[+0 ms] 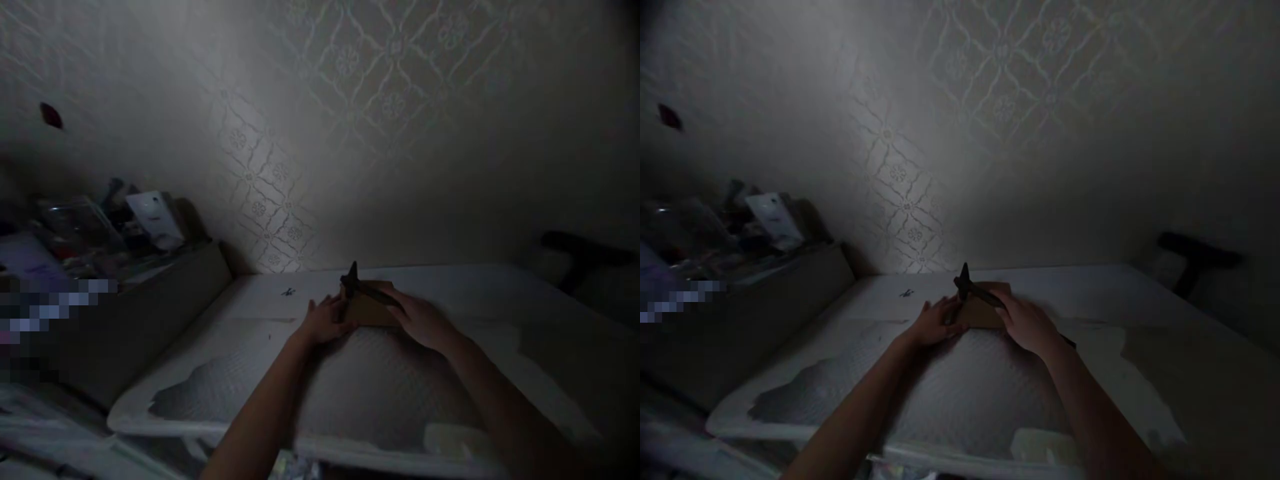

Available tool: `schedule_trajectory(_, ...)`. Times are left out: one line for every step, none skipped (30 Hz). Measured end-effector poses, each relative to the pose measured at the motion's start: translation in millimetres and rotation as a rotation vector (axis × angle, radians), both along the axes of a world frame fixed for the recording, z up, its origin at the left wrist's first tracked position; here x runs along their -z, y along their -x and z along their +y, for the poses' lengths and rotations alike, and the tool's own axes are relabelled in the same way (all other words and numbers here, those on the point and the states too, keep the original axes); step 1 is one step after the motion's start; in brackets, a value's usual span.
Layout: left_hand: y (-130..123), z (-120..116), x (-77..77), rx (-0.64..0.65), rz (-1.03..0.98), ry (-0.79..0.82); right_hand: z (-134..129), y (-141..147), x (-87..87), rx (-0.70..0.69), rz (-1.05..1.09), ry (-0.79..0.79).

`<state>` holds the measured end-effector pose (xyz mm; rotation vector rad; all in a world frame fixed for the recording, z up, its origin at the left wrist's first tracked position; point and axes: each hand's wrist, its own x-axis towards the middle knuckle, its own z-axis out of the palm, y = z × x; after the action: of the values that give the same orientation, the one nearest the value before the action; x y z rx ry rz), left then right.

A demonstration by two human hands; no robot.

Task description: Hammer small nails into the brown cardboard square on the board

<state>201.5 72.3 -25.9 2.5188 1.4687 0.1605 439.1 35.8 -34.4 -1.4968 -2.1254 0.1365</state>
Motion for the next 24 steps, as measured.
schedule_trajectory(0.0,0.1,0.0,-0.001,-0.001,0.004,0.5,-0.3,1.0,-0.006,0.005,-0.006)
schedule_trajectory(0.0,0.2,0.0,-0.002,-0.002,0.009,0.9,-0.6,1.8,-0.010,0.009,-0.012)
schedule_trajectory(-0.1,0.4,-0.1,-0.002,-0.002,0.015,1.3,-0.8,2.5,-0.011,0.013,-0.019)
schedule_trajectory(-0.1,0.5,-0.2,-0.001,-0.001,0.019,1.5,-0.9,2.9,-0.009,0.019,-0.025)
schedule_trajectory(-0.1,0.5,-0.2,0.001,0.001,0.020,1.7,-1.0,3.1,-0.007,0.024,-0.029)
schedule_trajectory(-0.1,0.6,-0.2,0.002,0.003,0.018,1.6,-0.9,3.0,-0.003,0.028,-0.030)
schedule_trajectory(-0.1,0.6,-0.2,0.001,0.004,0.014,1.5,-0.7,2.7,0.002,0.028,-0.028)
schedule_trajectory(0.0,0.5,-0.2,-0.001,0.006,0.009,1.2,-0.6,2.2,0.004,0.026,-0.025)
schedule_trajectory(0.0,0.4,-0.2,-0.001,0.009,0.007,0.9,-0.4,1.7,0.003,0.021,-0.022)
schedule_trajectory(0.1,0.3,-0.4,-0.001,0.013,0.005,0.6,-0.2,1.2,0.001,0.015,-0.020)
schedule_trajectory(0.1,0.1,-0.6,-0.001,0.014,0.003,0.3,0.0,0.8,0.001,0.010,-0.018)
schedule_trajectory(0.0,-0.1,-0.8,-0.001,0.013,0.003,0.0,0.1,0.6,0.002,0.005,-0.018)
schedule_trajectory(0.0,-0.2,-1.2,0.002,0.011,0.005,-0.2,0.1,0.4,0.004,0.002,-0.017)
schedule_trajectory(0.0,-0.4,-1.5,0.005,0.008,0.007,-0.3,0.1,0.3,0.007,0.000,-0.015)
schedule_trajectory(-0.1,-0.5,-1.8,0.007,0.003,0.009,-0.3,0.1,0.2,0.012,-0.003,-0.012)
schedule_trajectory(-0.1,-0.5,-2.0,0.008,-0.003,0.011,-0.4,0.1,0.0,0.017,-0.004,-0.009)
schedule_trajectory(-0.2,-0.6,-2.1,0.008,-0.007,0.014,-0.4,0.1,-0.2,0.016,-0.006,-0.004)
schedule_trajectory(-0.2,-0.5,-2.0,0.007,-0.008,0.014,-0.5,0.2,-0.5,0.012,-0.006,0.001)
schedule_trajectory(-0.1,-0.5,-1.8,0.004,-0.007,0.011,-0.5,0.2,-0.8,0.008,-0.004,0.005)
schedule_trajectory(-0.1,-0.4,-1.5,0.002,-0.007,0.006,-0.6,0.2,-1.0,0.007,-0.002,0.007)
schedule_trajectory(0.0,-0.4,-1.2,0.002,-0.006,0.000,-0.6,0.2,-1.2,0.008,0.000,0.006)
schedule_trajectory(0.0,-0.3,-1.0,0.005,-0.005,-0.004,-0.6,0.2,-1.2,0.008,-0.001,0.006)
schedule_trajectory(0.1,-0.2,-0.8,0.012,-0.004,-0.006,-0.6,0.2,-1.0,0.009,0.000,0.004)
schedule_trajectory(0.2,-0.1,-0.7,0.015,-0.006,-0.008,-0.5,0.2,-0.8,0.013,0.002,0.001)
